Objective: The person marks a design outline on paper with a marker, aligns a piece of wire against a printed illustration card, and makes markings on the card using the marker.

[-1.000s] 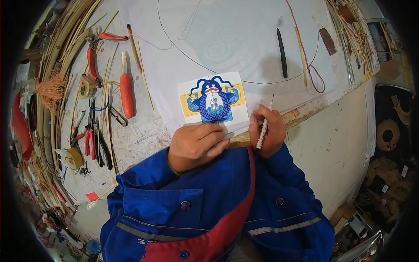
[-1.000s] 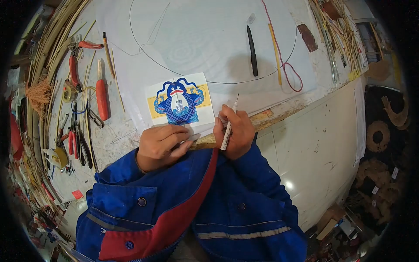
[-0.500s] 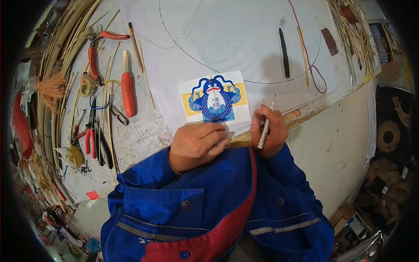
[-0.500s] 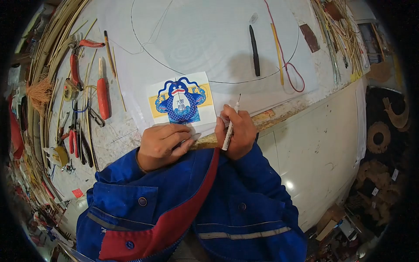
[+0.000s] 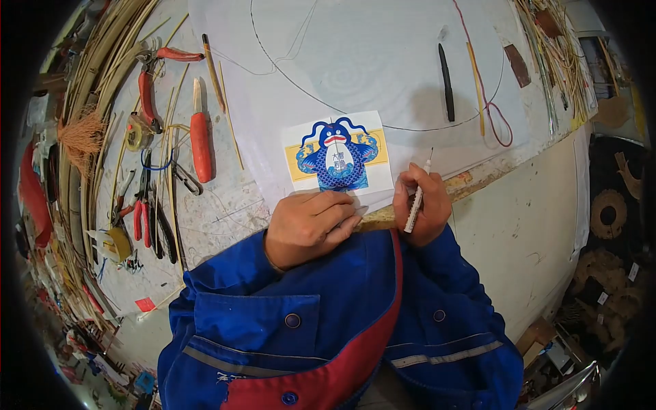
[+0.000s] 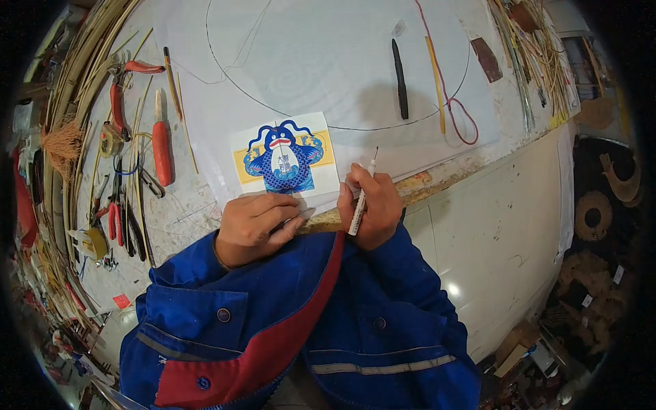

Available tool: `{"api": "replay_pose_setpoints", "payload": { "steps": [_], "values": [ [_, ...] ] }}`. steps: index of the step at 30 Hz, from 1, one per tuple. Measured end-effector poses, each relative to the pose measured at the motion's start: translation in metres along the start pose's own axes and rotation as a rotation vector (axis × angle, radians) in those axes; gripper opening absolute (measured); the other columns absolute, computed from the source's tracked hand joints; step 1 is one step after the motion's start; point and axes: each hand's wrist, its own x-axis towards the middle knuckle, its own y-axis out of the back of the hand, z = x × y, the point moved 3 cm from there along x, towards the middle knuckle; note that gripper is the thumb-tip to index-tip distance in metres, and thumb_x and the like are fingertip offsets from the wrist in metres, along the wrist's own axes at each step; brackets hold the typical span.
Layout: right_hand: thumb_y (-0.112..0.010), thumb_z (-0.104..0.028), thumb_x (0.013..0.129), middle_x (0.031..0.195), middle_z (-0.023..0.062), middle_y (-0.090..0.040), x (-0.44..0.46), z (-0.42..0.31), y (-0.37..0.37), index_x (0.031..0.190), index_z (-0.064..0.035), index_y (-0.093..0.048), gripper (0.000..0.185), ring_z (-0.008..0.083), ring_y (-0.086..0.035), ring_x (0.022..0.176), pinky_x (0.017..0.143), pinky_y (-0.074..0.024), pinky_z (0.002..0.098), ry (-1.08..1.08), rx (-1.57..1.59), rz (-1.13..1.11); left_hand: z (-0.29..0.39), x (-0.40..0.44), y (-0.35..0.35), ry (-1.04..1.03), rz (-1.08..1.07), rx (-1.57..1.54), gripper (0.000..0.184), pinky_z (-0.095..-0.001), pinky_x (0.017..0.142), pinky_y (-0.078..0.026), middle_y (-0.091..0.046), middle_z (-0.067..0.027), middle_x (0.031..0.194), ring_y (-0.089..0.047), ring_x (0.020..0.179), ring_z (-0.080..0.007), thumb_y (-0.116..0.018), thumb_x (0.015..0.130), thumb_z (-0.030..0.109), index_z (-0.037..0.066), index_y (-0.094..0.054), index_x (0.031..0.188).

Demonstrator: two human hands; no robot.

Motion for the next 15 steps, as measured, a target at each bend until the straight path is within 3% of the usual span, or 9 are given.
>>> {"api": "replay_pose_setpoints", "payload": {
  "steps": [15],
  "values": [
    [-0.078, 0.011, 0.089, 0.094, 0.0138, -0.072, 0.0006, -0.0006, -0.0003, 0.134, 0.001, -0.067, 0.048, 0.0243, -0.069, 0.075, 0.066, -0.0565, 0.0328, 0.016, -0.009, 0.009, 0.0001, 0.0003, 0.0011, 0.004, -0.009, 0.005, 0.018, -0.0358, 0.07, -0.065, -0.079, -0.0063, 0.103, -0.08, 0.085, -0.0244, -0.091, 0.084, 0.012, 0.007, -0.08, 0.098]
  ]
}}
